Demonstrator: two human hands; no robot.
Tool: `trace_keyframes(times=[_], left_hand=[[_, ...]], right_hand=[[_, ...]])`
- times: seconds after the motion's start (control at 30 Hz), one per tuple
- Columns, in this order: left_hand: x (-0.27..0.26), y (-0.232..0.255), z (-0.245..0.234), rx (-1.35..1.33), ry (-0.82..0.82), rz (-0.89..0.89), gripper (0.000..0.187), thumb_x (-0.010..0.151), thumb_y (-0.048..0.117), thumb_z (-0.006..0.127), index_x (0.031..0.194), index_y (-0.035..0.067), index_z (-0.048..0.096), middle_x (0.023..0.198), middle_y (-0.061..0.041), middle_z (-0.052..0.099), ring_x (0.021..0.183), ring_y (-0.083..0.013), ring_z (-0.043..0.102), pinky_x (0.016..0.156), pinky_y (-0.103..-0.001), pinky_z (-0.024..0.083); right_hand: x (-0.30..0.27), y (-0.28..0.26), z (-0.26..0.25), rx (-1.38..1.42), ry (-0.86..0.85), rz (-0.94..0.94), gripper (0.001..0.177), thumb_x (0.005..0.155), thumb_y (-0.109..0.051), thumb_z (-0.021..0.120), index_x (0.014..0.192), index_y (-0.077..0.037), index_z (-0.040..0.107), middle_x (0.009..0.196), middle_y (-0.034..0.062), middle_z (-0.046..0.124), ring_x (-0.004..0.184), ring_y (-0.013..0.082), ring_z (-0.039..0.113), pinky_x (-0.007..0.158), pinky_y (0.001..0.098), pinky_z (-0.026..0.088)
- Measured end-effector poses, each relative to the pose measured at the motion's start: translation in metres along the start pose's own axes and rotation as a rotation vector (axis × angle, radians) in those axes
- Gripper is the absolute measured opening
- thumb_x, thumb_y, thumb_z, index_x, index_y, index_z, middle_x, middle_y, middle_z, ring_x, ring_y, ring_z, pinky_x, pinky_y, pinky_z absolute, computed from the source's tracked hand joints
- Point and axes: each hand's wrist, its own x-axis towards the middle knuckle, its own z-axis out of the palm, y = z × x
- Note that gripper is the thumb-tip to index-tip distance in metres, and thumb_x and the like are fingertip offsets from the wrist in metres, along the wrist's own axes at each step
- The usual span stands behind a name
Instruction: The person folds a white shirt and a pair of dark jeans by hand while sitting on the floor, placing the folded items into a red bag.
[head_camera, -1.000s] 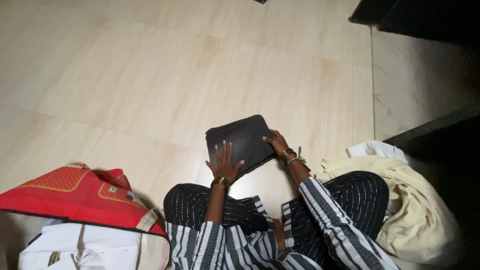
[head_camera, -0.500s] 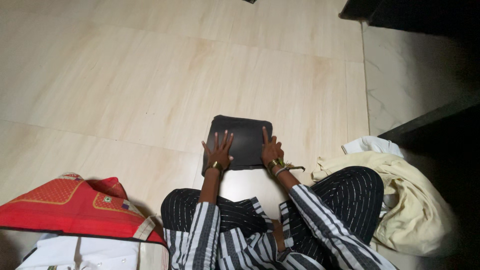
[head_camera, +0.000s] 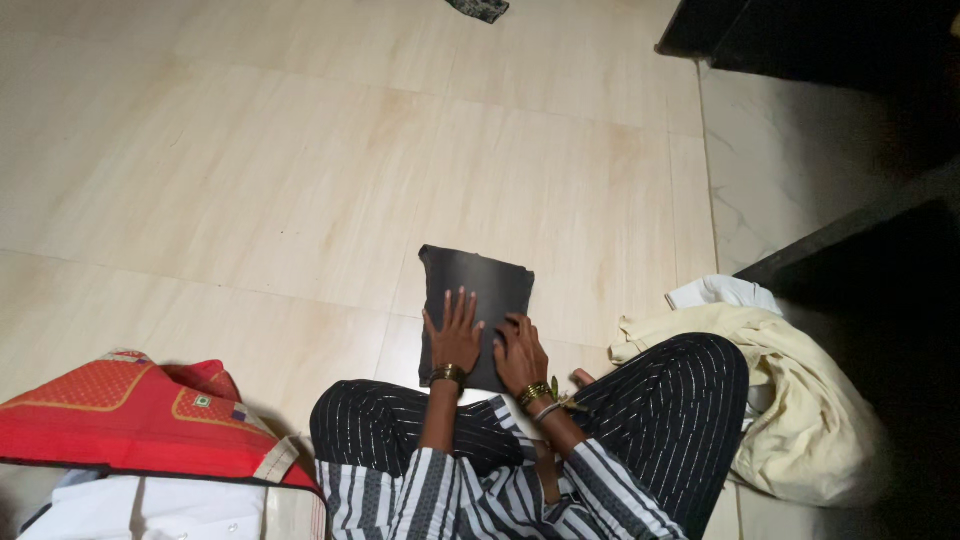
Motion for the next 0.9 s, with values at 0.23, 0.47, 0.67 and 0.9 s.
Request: trace_keyframes(times=[0.23,0.47,0.67,0.9], left_hand=[[0.0,0.012,-0.008,0.274,-0.173,-0.065,0.066,0.105,0.043,0.024,0.164,0.02,0.003,0.171,0.0,-0.006,0.156,-0.0227,-0.008,0.115,-0.071,0.001],[0.02,-0.022,-0.005,0.129,-0.31,0.064,0.07,0.104,0.047,0.03,0.164,0.023,0.004,0.172,0.005,-0.005,0.157,-0.0209,-0.005,0.122,-0.064,0.0],[0.009,0.005,-0.033,0.135,-0.177,-0.049,0.067,0.105,0.048,0.03,0.164,0.023,0.008,0.171,0.005,-0.003,0.157,-0.0186,-0.003,0.12,-0.069,0.001],[0.014,0.012,-0.024,0.103,-0.141,-0.212,0.064,0.104,0.037,0.03,0.164,0.027,0.009,0.17,0.006,-0.002,0.154,-0.0144,-0.001,0.116,-0.073,0.001]], right_hand=[[0.03,0.002,0.059,-0.205,-0.086,-0.104,0.068,0.105,-0.049,0.017,0.162,-0.013,0.017,0.171,0.0051,0.002,0.157,0.0199,-0.002,0.124,0.057,-0.002],[0.112,-0.042,0.02,-0.374,-0.12,0.103,0.084,0.1,-0.063,0.02,0.163,-0.01,0.007,0.172,0.0036,-0.006,0.158,0.0159,-0.006,0.119,0.0672,-0.007],[0.198,-0.028,0.046,-0.426,0.079,0.01,0.082,0.103,-0.062,0.023,0.162,-0.007,0.011,0.172,0.007,-0.002,0.158,0.0212,-0.005,0.123,0.058,-0.008],[0.158,-0.005,0.067,-0.411,-0.005,-0.27,0.068,0.104,-0.042,0.025,0.163,-0.013,0.008,0.172,0.0057,-0.001,0.157,0.0222,-0.001,0.125,0.0531,-0.002]])
